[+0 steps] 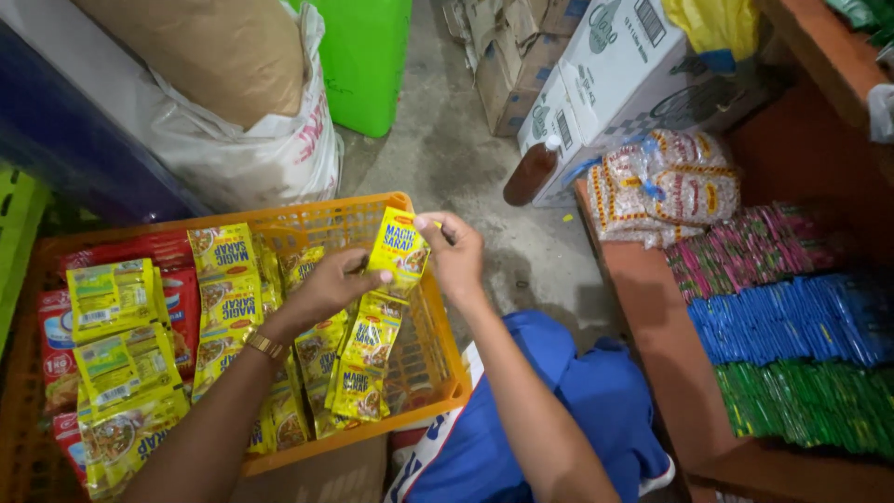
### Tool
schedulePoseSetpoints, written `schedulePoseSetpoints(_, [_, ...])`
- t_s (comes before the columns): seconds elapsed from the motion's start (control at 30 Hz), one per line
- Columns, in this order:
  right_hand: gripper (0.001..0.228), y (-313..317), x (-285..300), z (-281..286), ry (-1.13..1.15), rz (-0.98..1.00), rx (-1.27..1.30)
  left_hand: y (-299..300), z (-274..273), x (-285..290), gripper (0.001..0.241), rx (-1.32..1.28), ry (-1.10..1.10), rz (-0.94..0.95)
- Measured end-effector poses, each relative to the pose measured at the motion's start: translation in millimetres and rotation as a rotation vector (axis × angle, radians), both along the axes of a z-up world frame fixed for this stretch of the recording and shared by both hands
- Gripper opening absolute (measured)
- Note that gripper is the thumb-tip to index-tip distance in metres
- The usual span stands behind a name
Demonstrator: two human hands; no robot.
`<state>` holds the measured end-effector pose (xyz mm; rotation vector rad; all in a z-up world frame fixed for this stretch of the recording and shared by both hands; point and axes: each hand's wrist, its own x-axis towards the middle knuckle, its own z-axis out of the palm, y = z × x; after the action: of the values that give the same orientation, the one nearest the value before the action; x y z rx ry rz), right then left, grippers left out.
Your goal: Sorting and organizing small food packets from a basket onto shelves in a store environment.
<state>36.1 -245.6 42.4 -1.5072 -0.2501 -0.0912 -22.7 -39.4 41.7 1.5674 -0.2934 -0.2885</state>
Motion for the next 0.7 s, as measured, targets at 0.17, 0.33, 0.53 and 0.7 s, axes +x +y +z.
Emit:
schedulePoseSetpoints(0.17, [0.016,0.1,-11.5,25.5,0.003,0.015,-0.066,0.8,-10.3,1.0,0.039,0.020,0.033,0.021])
schedulePoseSetpoints(0.33, [0.017,-0.5,-8.7,26.0,-0.035,0.042,-0.045,-0.9,-5.5,0.5,0.038,0.007,0.059,0.047])
schedulePoseSetpoints(0.53, [0.021,-7.3,5.2,12.0,-0.004,0.049,0.024,-3.2,-1.7,-3.5,0.031,0.105,0.001,0.116])
schedulePoseSetpoints(0.7, [0.040,-11.2,-1.5,33.3,0.419,0.270,0.148,-5.6,-6.5,-0.1,0.030,0.246,-0.042,0.276])
